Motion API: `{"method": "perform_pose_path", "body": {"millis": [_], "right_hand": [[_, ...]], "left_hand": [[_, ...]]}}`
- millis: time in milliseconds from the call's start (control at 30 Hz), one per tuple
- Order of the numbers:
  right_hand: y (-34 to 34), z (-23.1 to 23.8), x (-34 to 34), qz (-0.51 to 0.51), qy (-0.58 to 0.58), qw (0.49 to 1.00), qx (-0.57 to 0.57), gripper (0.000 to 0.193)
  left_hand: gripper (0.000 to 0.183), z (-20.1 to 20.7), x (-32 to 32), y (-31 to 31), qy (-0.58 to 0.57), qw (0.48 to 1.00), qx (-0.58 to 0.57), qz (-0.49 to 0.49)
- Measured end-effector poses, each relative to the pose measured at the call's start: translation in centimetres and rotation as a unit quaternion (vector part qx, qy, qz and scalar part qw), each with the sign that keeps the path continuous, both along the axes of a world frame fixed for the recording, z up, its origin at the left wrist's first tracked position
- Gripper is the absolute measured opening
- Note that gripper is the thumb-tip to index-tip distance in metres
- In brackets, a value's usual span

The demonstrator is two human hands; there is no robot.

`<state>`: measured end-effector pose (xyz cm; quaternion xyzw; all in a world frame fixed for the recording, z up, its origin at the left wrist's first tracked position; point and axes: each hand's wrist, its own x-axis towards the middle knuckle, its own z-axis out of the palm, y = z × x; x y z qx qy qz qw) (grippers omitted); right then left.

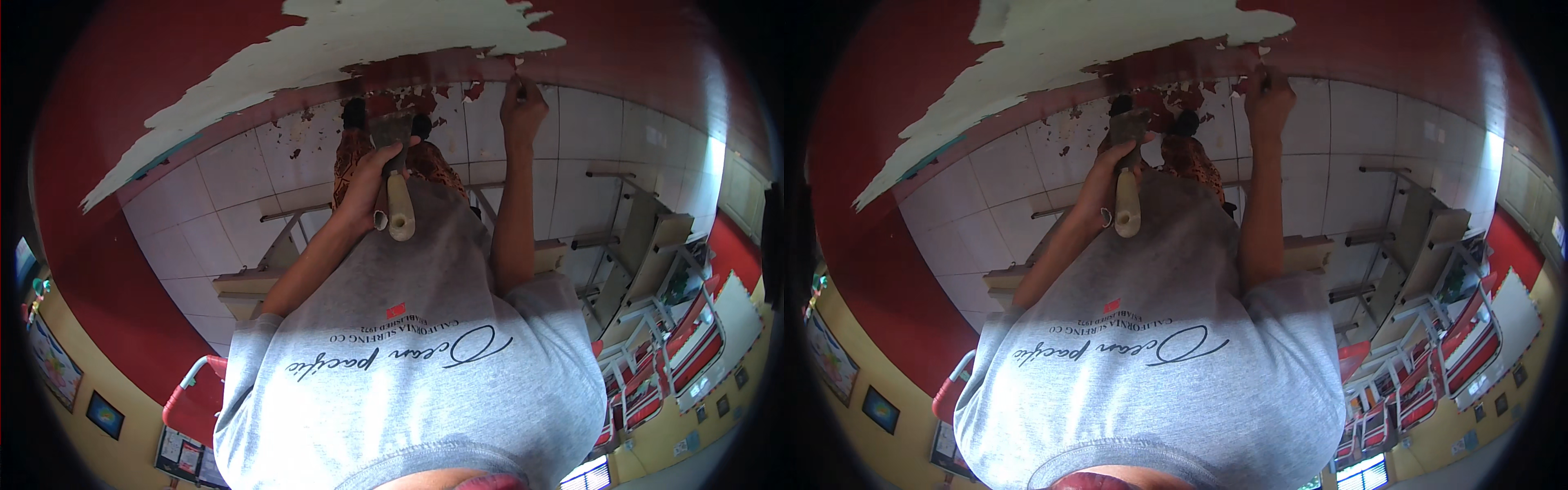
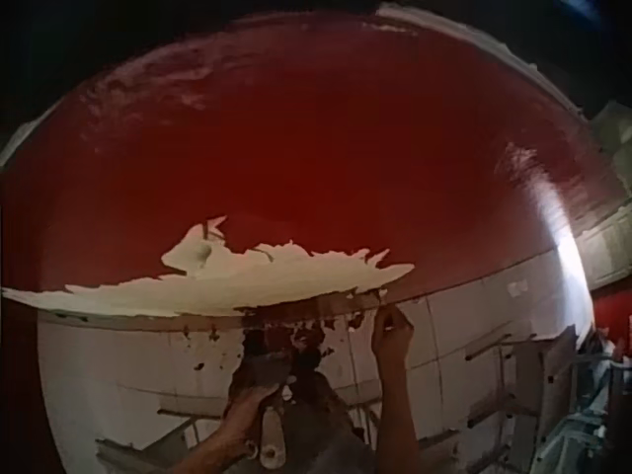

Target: Scraping layers of old paint off a red wall using a putty knife and a secondary scraper tool.

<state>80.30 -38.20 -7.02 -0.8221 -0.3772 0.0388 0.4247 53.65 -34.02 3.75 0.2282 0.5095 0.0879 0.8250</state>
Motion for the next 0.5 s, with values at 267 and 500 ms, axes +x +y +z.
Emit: {"method": "perform_pose_path", "body": {"millis": [267,500], "right_hand": [[2.0,0.3,1.7,0.044,-0.127,0.991,0.015,0.025],[2.4,-0.7,3.6,0.113,-0.198,0.974,0.01,0.017]], "left_hand": [[0.043,0.4,1.4,1.1,-0.015,0.999,0.014,-0.026],[0.041,0.7,2.4,1.1,-0.021,0.997,0.034,-0.06]]}}
